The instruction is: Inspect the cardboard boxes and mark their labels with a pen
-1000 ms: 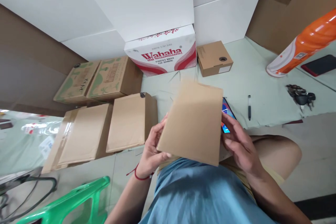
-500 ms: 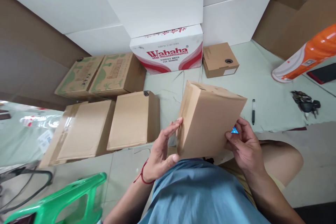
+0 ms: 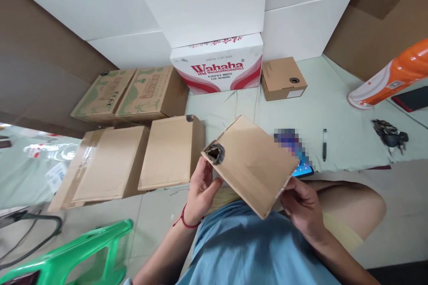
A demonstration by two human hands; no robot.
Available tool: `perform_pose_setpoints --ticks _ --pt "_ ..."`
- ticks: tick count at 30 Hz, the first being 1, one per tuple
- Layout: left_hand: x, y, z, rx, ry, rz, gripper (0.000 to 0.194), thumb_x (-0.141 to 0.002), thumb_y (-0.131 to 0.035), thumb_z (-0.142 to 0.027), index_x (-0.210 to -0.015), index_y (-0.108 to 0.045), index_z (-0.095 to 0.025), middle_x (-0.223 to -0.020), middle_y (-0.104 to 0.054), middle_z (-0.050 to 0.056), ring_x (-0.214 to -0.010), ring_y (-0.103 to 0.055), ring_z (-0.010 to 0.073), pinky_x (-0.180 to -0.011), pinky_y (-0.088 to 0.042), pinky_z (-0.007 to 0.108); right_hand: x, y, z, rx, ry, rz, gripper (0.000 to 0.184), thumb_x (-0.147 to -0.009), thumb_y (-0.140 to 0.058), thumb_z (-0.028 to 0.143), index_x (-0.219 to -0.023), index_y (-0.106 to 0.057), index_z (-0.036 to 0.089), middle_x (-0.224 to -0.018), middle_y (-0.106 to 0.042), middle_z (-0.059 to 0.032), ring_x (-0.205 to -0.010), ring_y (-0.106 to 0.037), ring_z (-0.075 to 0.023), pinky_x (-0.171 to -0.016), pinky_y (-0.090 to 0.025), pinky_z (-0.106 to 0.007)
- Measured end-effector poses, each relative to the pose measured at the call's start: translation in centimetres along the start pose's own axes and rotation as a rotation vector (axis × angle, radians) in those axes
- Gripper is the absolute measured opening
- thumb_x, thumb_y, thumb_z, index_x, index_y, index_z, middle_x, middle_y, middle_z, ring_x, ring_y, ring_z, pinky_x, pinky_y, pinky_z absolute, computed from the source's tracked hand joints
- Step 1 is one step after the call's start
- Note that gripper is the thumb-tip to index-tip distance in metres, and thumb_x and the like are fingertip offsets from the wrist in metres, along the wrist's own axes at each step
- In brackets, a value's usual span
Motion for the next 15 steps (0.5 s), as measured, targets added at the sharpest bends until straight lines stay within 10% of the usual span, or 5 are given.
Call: perform_pose_setpoints --ticks 6,8,12,15 --pt "-0.8 -0.7 -0.3 -0.124 -0.114 -0.176 0.059 -0.103 -0.076 -0.037 -0.158 -0.054 -0.035 -0.175 -0.042 0.01 -0.168 -0.034 0.0325 -0.136 -0.035 0.053 0.0 -0.1 3.6 0.363 0.226 0.513 0.033 -0.099 -0.068 0.021 -0.122 -0.081 0.04 -0.091 -0.084 -0.0014 -0.072 -0.08 -0.0238 -0.066 -0.066 -0.036" --pt "-0.5 -0.9 -0.9 -0.128 -0.154 -0.241 0.051 -0.107 -0.069 -0.039 -0.156 -0.054 -0.035 -0.175 -0.042 0.01 -0.168 -0.035 0.032 -0.133 -0.04 0.052 -1.0 2.5 4.1 0.484 0.245 0.269 0.028 -0.098 -0.07 0.028 -0.119 -0.081 0.043 -0.085 -0.083 0.0004 -0.067 -0.078 -0.0265 -0.062 -0.065 -0.04" --pt "0.8 -1.9 -3.8 -0.201 -0.42 -0.226 0.054 -0.109 -0.058 -0.056 -0.159 -0.056 -0.036 -0.176 -0.041 0.007 -0.172 -0.023 0.0374 -0.137 -0.033 0.061 -4.3 10.0 3.8 0.918 0.106 -0.624 0.033 -0.101 -0.063 0.045 -0.119 -0.081 0.024 -0.091 -0.08 -0.0087 -0.077 -0.074 -0.0278 -0.079 -0.061 -0.044" --pt "1.6 -3.2 -5.5 -0.476 -0.639 -0.046 0.059 -0.103 -0.063 -0.064 -0.151 -0.067 -0.03 -0.172 -0.048 0.009 -0.171 -0.023 0.0443 -0.139 -0.023 0.07 -7.8 13.6 2.5 1.312 -0.114 -0.637 0.057 -0.098 -0.057 0.048 -0.14 -0.07 0.012 -0.118 -0.077 -0.0208 -0.101 -0.074 -0.0362 -0.096 -0.057 -0.053"
Point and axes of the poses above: each hand's wrist, its own x-axis away from the middle knuckle, its own y-axis out of the back of the hand, z = x × y, the point moved 2 cm from there along -x, towards the middle knuckle
